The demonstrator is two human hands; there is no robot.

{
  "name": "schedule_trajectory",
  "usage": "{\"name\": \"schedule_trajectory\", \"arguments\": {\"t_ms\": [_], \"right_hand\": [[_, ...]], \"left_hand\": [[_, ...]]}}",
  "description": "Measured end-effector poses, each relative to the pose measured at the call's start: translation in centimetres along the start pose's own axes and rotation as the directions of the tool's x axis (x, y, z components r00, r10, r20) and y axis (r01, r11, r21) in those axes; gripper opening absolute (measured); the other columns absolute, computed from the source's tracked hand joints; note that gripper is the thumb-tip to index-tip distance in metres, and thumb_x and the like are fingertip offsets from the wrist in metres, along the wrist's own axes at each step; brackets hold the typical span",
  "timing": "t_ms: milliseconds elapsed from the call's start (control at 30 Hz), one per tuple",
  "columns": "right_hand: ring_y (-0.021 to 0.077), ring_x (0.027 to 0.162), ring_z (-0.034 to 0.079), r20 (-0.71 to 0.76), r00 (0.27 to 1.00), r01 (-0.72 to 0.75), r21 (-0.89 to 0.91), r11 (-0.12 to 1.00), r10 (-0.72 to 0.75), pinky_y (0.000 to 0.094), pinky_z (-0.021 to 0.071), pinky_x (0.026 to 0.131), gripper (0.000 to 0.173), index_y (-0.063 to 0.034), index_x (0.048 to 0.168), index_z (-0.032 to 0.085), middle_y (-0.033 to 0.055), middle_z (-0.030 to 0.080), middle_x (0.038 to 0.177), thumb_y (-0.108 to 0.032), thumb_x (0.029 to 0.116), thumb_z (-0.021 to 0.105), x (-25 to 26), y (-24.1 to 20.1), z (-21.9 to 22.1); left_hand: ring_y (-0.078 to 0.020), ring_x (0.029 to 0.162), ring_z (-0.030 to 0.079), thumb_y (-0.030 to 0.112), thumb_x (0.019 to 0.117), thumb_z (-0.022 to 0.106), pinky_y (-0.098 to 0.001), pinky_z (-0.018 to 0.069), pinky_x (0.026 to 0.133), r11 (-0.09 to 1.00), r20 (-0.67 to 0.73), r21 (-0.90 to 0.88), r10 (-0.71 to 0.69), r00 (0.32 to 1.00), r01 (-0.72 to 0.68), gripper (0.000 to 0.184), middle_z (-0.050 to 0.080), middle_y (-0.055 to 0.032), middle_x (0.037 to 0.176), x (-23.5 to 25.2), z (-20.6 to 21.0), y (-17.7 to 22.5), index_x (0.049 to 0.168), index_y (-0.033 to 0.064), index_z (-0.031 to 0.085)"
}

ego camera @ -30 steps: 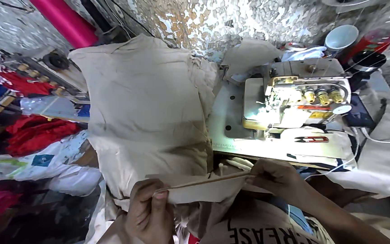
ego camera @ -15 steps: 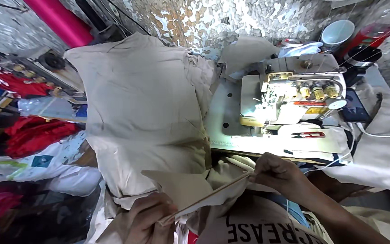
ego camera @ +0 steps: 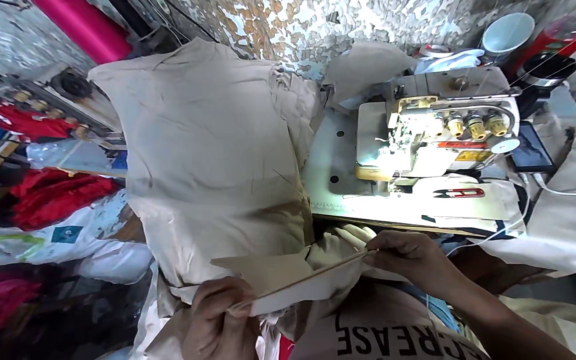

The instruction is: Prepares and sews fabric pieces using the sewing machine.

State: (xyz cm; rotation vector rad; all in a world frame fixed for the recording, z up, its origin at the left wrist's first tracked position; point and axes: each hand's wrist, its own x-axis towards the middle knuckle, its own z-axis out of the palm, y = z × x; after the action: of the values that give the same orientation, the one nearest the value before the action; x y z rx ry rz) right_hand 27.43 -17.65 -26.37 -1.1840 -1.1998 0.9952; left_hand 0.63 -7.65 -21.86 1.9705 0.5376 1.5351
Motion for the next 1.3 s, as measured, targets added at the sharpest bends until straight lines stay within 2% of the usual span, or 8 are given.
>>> {"name": "schedule_trajectory", "arguments": {"t_ms": [233,367,533,700,967,1133,1300], "right_hand": [[-0.0137,0.063,0.046,0.035,0.997,-0.067,0.058,0.996,0.065,0.0051,0.0384,0.058,0.011,-0.0090,0.101,0.075,-0.0172,0.060,0.074,-0.016,0.0938,0.069,0.0,0.2,-0.2],[-0.0133,0.061,0.045,0.065,0.992,-0.112,0.071,0.991,0.107,0.0056,0.0373,0.056,0.010,-0.0109,0.100,0.075,-0.0182,0.058,0.071,-0.016,0.0937,0.069,0.2,0.3,-0.4],[-0.0133,0.060,0.044,0.019,0.996,-0.087,0.034,0.996,0.086,0.0053,0.0359,0.055,0.013,-0.0094,0.103,0.074,-0.0171,0.057,0.071,-0.018,0.0937,0.070,0.2,0.4,-0.4],[-0.0129,0.061,0.046,-0.004,0.993,-0.117,0.019,0.993,0.117,0.0055,0.0384,0.057,0.010,-0.0092,0.098,0.072,-0.0167,0.058,0.072,-0.017,0.0935,0.070,0.6,0.4,-0.6],[-0.0121,0.062,0.047,-0.035,0.989,-0.138,0.065,0.988,0.141,0.0063,0.0395,0.057,0.009,-0.0093,0.100,0.073,-0.0167,0.058,0.072,-0.014,0.0934,0.068,0.6,0.4,-0.8],[-0.0123,0.062,0.048,-0.061,0.990,-0.125,0.034,0.992,0.126,0.0060,0.0399,0.058,0.010,-0.0083,0.100,0.072,-0.0160,0.059,0.073,-0.014,0.0950,0.066,0.8,0.7,-1.0],[-0.0127,0.061,0.045,-0.031,0.993,-0.112,0.003,0.994,0.112,0.0056,0.0379,0.057,0.018,-0.0062,0.109,0.073,-0.0153,0.057,0.072,-0.015,0.0960,0.065,1.1,1.3,-1.4]], "left_hand": [[0.0073,0.097,0.064,0.033,0.1008,0.062,-0.0102,0.0513,0.084,0.987,-0.073,-0.100,-0.134,0.988,0.126,0.015,0.071,0.0211,0.105,-0.3,0.5,-1.5,0.105,0.0302,0.076],[0.0080,0.098,0.063,0.033,0.1012,0.062,-0.0096,0.0505,0.084,0.991,-0.054,-0.081,-0.113,0.992,0.108,0.015,0.069,0.0223,0.107,-0.3,0.4,-1.3,0.105,0.0300,0.076],[0.0085,0.098,0.063,0.033,0.1013,0.062,-0.0093,0.0505,0.084,0.993,-0.043,-0.071,-0.102,0.994,0.099,0.015,0.069,0.0227,0.107,-0.3,0.6,-1.3,0.106,0.0299,0.075],[0.0086,0.099,0.063,0.033,0.1017,0.061,-0.0094,0.0497,0.086,0.993,-0.035,-0.067,-0.103,0.994,0.100,0.015,0.069,0.0231,0.107,0.3,1.2,-1.7,0.106,0.0300,0.076],[0.0057,0.089,0.066,0.032,0.0978,0.066,-0.0124,0.0553,0.078,0.943,-0.108,-0.180,-0.302,0.947,0.280,0.011,0.072,0.0190,0.099,1.0,2.6,-3.9,0.100,0.0302,0.077],[0.0063,0.089,0.066,0.032,0.0983,0.066,-0.0117,0.0550,0.077,0.951,-0.089,-0.156,-0.284,0.955,0.268,0.012,0.072,0.0196,0.099,1.4,3.0,-4.0,0.100,0.0296,0.077],[0.0062,0.089,0.066,0.032,0.0982,0.066,-0.0113,0.0548,0.078,0.955,-0.079,-0.137,-0.277,0.958,0.264,0.012,0.071,0.0192,0.100,1.4,3.2,-4.2,0.100,0.0285,0.077]]}}
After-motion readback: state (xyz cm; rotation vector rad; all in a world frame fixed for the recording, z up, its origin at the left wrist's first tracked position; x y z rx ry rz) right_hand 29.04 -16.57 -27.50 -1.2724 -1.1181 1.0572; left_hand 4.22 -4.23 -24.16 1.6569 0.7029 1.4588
